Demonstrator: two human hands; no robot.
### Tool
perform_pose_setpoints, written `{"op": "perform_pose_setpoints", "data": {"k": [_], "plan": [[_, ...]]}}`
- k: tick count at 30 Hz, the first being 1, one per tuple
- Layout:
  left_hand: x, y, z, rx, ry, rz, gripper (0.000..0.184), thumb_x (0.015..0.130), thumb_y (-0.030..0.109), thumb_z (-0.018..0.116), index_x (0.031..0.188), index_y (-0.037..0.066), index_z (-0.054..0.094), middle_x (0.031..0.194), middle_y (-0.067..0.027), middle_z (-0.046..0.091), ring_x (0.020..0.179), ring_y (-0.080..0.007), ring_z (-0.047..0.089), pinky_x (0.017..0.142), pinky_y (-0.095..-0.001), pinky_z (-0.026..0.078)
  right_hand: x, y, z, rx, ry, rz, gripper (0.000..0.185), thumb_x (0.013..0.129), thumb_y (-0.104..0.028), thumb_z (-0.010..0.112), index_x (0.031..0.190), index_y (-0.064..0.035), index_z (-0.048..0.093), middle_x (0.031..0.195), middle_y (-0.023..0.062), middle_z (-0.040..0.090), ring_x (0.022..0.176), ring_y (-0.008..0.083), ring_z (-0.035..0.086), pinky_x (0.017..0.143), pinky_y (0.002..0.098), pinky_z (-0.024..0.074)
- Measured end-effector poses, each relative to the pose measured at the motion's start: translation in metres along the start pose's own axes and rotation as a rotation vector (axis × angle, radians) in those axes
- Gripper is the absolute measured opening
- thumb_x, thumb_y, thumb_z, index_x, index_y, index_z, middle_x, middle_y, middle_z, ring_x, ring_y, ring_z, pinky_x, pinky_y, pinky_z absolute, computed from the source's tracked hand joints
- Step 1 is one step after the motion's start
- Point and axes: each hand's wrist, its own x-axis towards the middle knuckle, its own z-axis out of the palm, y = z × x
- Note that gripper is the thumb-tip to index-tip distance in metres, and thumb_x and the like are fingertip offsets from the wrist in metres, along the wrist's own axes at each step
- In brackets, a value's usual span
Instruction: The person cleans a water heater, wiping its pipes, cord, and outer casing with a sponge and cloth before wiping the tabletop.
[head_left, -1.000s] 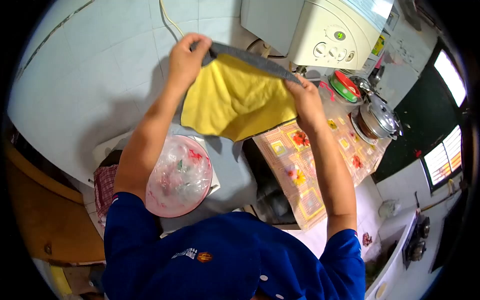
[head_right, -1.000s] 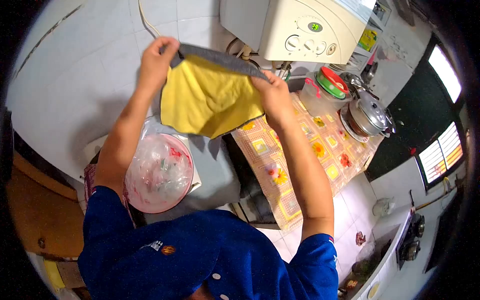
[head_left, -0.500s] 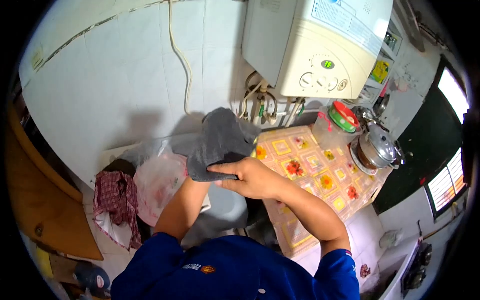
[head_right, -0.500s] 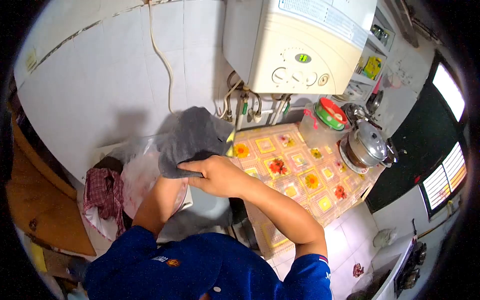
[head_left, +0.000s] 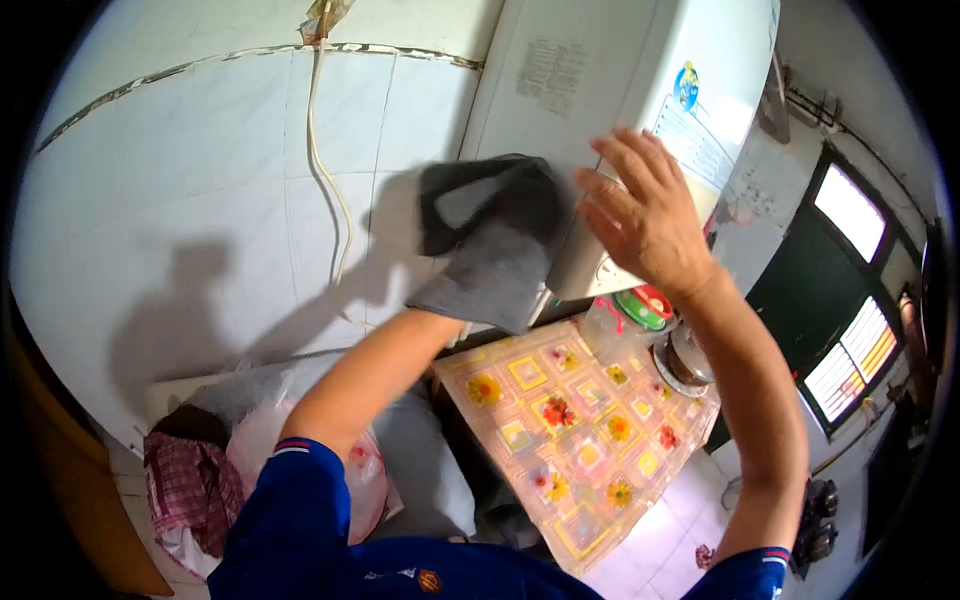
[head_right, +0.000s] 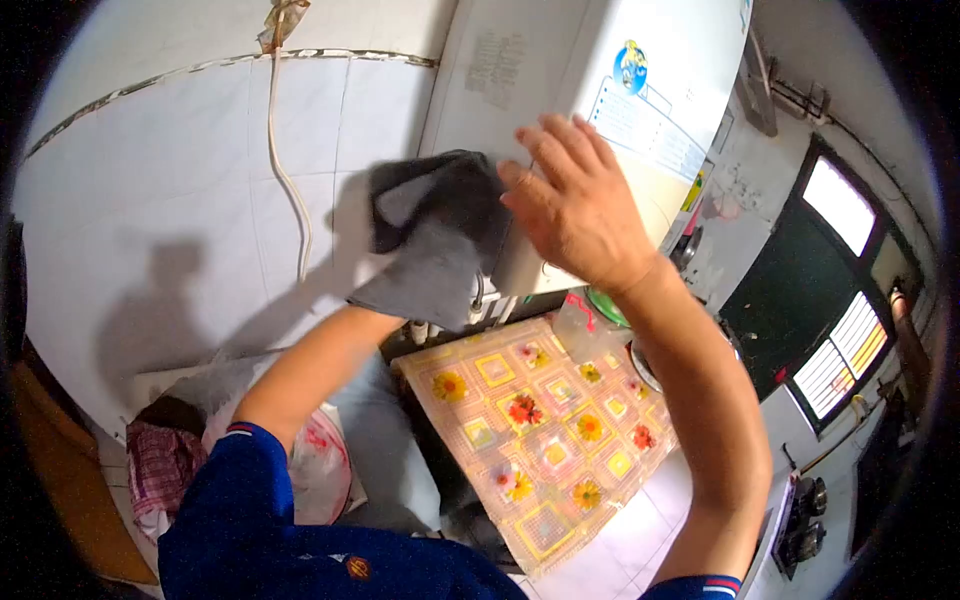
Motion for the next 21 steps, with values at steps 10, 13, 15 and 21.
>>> {"op": "perform_pose_setpoints", "data": {"k": [10,13,15,21], "plan": [[0.010,-0.057,0.075,-0.067,-0.450,-0.301,0.053,0.077,0.009,0.066,0.122,-0.009,0.046,0.122,-0.0230,0.050,0.120,-0.0309,0.046,0.107,-0.0381,0.035,0.060,0.091,0.013,-0.393,-0.163,-0.019,0.041,0.096,-0.035,0.050,0.127,-0.0117,0.064,0.140,0.0132,0.053,0.140,0.0317,0.037,0.120,0.0517,0.0108],[0.002,-0.078,0.073,-0.007,-0.446,-0.354,0.045,0.084,0.010,0.061,0.123,-0.006,0.047,0.121,-0.0198,0.051,0.120,-0.0278,0.046,0.108,-0.0361,0.035,0.059,0.091,0.016,-0.440,-0.139,-0.066,0.042,0.095,-0.031,0.046,0.129,-0.0119,0.063,0.141,0.0109,0.053,0.140,0.0308,0.036,0.120,0.0516,0.0087],[-0.001,-0.072,0.068,-0.079,-0.275,-0.242,0.045,0.085,0.011,0.061,0.124,-0.006,0.047,0.122,-0.0197,0.050,0.120,-0.0278,0.046,0.108,-0.0362,0.034,0.061,0.089,0.015,-0.449,-0.153,-0.064,0.043,0.094,-0.030,0.045,0.130,-0.0120,0.062,0.141,0.0101,0.053,0.141,0.0306,0.035,0.120,0.0512,0.0085],[0.045,-0.049,0.060,-0.266,0.001,-0.014,0.046,0.087,0.014,0.058,0.127,-0.004,0.046,0.126,-0.0193,0.049,0.123,-0.0278,0.044,0.109,-0.0364,0.033,0.063,0.090,0.012,-0.461,-0.175,-0.079,0.046,0.092,-0.029,0.045,0.133,-0.0119,0.059,0.142,0.0097,0.052,0.141,0.0309,0.034,0.120,0.0511,0.0080]]}}
